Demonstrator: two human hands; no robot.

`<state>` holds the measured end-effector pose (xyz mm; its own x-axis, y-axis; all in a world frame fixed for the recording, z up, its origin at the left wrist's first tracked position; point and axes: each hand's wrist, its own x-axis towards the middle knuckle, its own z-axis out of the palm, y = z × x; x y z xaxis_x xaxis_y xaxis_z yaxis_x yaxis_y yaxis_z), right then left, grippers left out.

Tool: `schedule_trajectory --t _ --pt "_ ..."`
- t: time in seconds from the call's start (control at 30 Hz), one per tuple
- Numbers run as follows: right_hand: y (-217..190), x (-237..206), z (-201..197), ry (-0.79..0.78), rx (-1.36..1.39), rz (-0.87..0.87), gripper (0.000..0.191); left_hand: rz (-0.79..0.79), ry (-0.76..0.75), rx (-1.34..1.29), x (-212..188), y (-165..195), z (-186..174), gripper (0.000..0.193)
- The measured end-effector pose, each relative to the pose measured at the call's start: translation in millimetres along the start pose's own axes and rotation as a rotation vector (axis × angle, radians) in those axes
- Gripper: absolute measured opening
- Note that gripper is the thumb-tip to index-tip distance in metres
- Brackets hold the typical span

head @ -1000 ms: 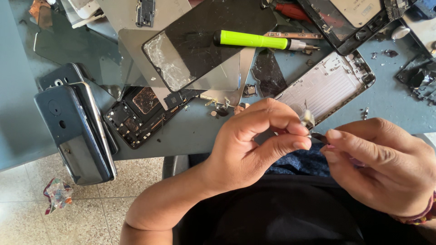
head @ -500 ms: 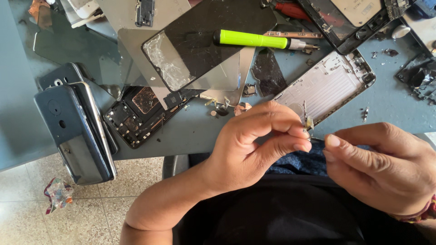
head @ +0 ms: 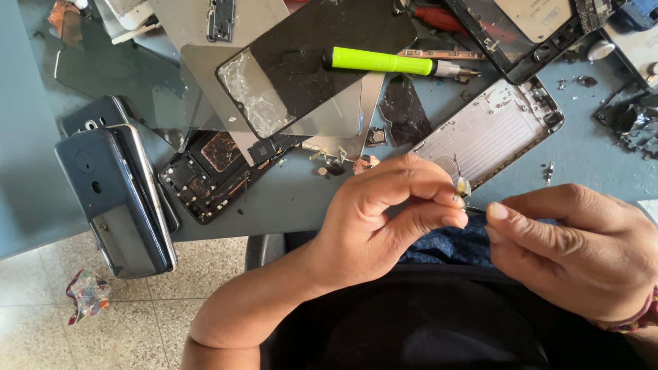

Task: The person uses a pink utility knife and a green screwdriver to scrape adhesive and remove small components from the interior of a disassembled smartphone. The person works on the phone's frame, carefully lifting and separating parts while the device remains open on the workbench.

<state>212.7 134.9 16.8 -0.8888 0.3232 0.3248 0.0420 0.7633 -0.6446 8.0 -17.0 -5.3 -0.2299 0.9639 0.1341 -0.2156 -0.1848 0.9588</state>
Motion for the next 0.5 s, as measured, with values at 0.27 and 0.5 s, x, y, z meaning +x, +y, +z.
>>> schedule_trajectory --t 0.27,0.5 --pt "-1.5 -1.3 2.9 -0.002 0.055 0.110 0.047 0.002 -0.010 -0.003 -0.1 -0.4 -1.0 0.012" --pt "-4.6 1.2 0.7 -0.006 0.277 0.253 0.040 0.012 -0.011 0.000 0.7 -0.9 -0.8 0.011"
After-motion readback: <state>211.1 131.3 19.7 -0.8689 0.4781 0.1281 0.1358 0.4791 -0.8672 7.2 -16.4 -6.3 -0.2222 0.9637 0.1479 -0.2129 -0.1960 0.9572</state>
